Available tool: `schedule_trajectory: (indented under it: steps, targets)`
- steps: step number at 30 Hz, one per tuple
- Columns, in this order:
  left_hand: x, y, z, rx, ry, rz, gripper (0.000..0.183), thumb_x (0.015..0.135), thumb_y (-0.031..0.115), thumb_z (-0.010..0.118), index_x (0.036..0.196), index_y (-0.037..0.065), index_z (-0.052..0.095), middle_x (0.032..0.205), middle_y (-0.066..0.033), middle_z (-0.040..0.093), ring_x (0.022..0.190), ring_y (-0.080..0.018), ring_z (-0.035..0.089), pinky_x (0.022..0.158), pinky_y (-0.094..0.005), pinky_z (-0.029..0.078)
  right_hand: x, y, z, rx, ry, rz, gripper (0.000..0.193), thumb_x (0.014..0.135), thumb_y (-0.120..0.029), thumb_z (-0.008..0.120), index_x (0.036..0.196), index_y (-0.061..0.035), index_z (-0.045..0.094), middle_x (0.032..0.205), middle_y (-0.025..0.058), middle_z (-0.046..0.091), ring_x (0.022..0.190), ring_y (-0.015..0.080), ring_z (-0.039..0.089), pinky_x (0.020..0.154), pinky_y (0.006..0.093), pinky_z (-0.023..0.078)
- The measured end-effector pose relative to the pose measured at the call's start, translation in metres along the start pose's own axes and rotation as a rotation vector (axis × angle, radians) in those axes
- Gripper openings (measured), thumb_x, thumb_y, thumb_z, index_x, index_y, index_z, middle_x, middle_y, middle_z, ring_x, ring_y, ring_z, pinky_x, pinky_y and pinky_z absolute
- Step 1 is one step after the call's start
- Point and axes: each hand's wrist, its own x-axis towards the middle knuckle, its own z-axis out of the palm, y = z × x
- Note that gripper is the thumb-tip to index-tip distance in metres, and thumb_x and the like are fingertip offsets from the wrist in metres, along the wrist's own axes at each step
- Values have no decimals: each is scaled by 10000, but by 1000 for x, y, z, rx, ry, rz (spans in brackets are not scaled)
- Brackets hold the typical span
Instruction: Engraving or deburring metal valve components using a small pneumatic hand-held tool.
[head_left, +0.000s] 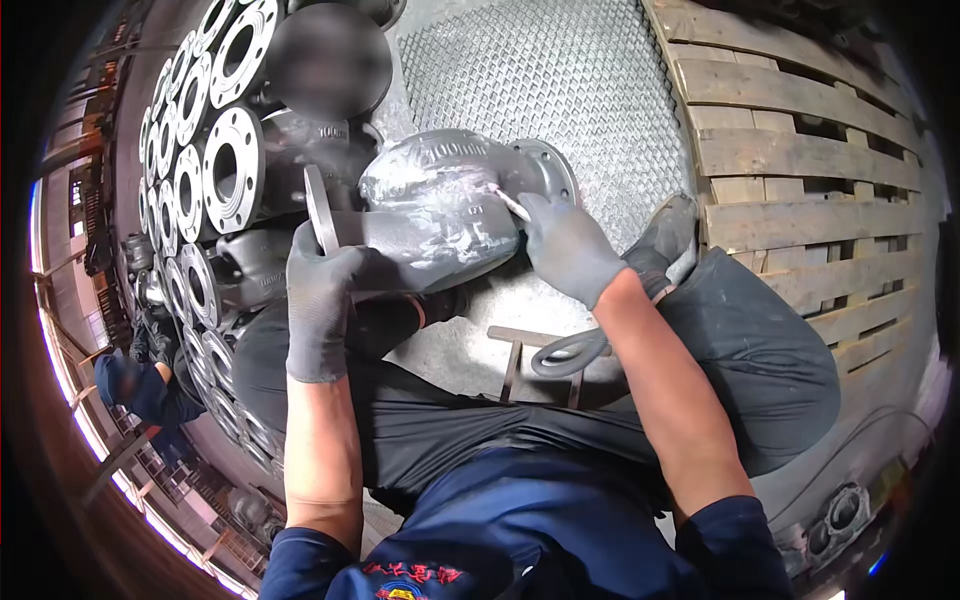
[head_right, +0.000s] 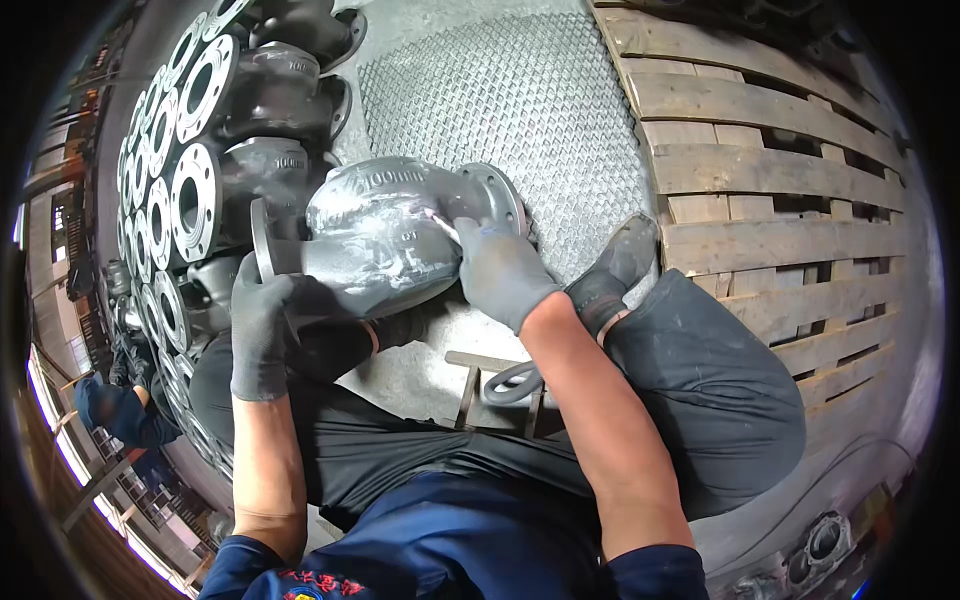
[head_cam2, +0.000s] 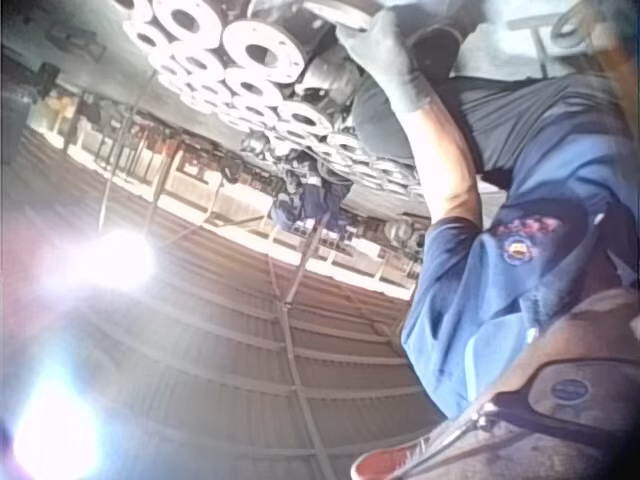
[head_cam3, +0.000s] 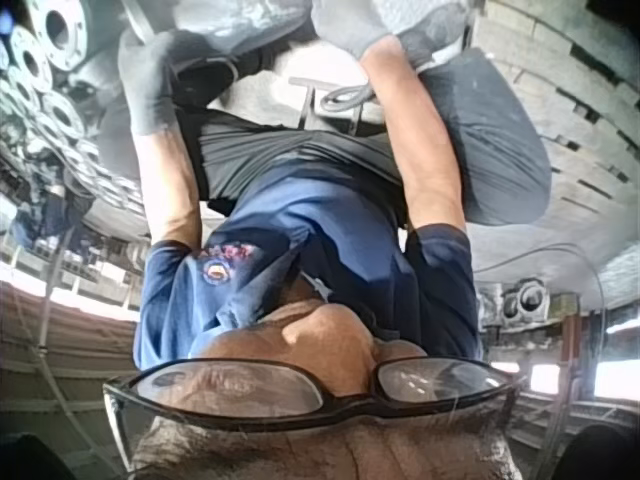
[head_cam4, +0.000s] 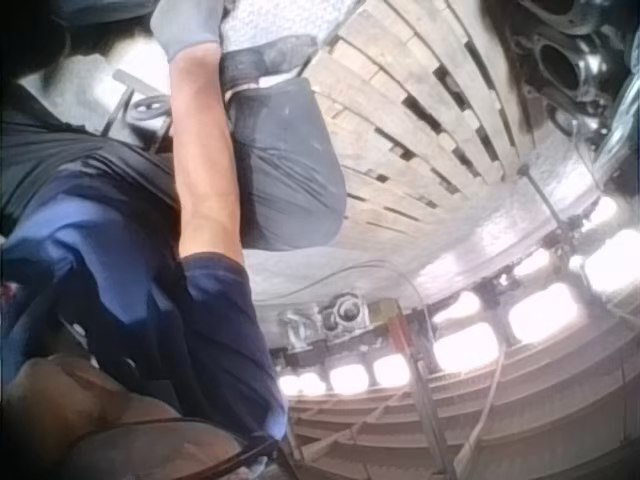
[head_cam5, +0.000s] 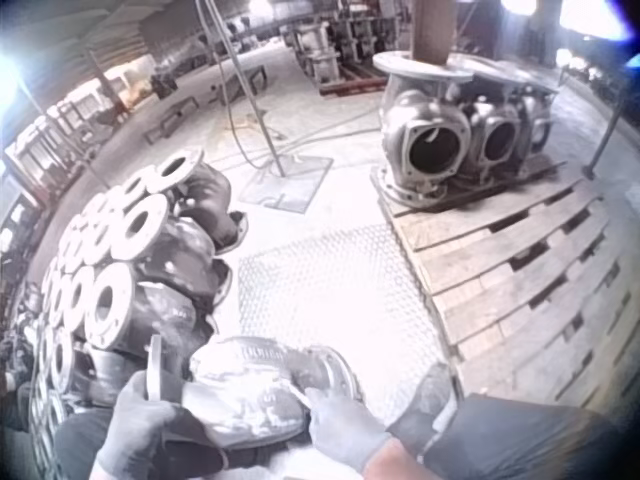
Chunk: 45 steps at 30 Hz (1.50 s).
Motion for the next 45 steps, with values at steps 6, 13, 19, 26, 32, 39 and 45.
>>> schedule_trajectory:
  steps: [6,13,19,26,32,39,45]
  targets:
    - [0,-4,-2,-39,-15,-4,373,801,-7,681,1169,-58,644,996,-90,720,854,-141,676,807,-286,560,-5,-4,-5,11,30,-69,359,1022,-98,560,1358,8,629,1184,307,704,1122,482,670,997,538,535]
    - [2,-1,-1,6,9,25,387,796,6,693,1175,-56,645,1008,-95,721,862,-142,682,799,-289,567,1,-1,-5,39,10,-85,365,1012,-84,568,1362,0,633,1183,302,700,1110,478,671,972,539,537]
    - [-3,5,3,63,39,55,426,768,50,738,1161,-76,632,1016,-105,714,878,-155,688,802,-306,573,2,-9,-15,68,-12,-125,374,1002,-76,598,1366,3,633,1230,275,703,1136,470,668,985,521,539]
    - [3,-7,3,125,64,78,475,743,80,752,1168,-83,615,990,-116,715,865,-171,691,781,-323,574,7,-12,-19,63,-47,-55,400,1012,-89,618,1411,-77,638,1315,250,694,1220,455,651,1028,493,532]
    - [1,1,3,63,33,76,546,726,98,765,1197,-104,578,952,-143,717,823,-214,698,765,-348,575,20,-32,-24,-42,-85,-99,418,1019,-78,609,1436,-108,623,1403,241,658,1261,476,623,1046,507,542]
    - [3,2,5,116,51,96,486,760,32,762,1201,-86,597,1015,-121,715,849,-173,719,786,-318,599,30,-36,-10,-92,178,-244,543,980,-29,607,1513,-125,560,1464,258,613,1327,472,581,1126,525,497]
    - [6,-4,8,70,76,109,503,752,34,789,1205,-89,610,1009,-117,720,884,-162,704,790,-313,581,35,-45,-31,-195,-41,-215,484,948,-2,598,1427,-72,592,1436,263,619,1238,485,623,1067,530,524]
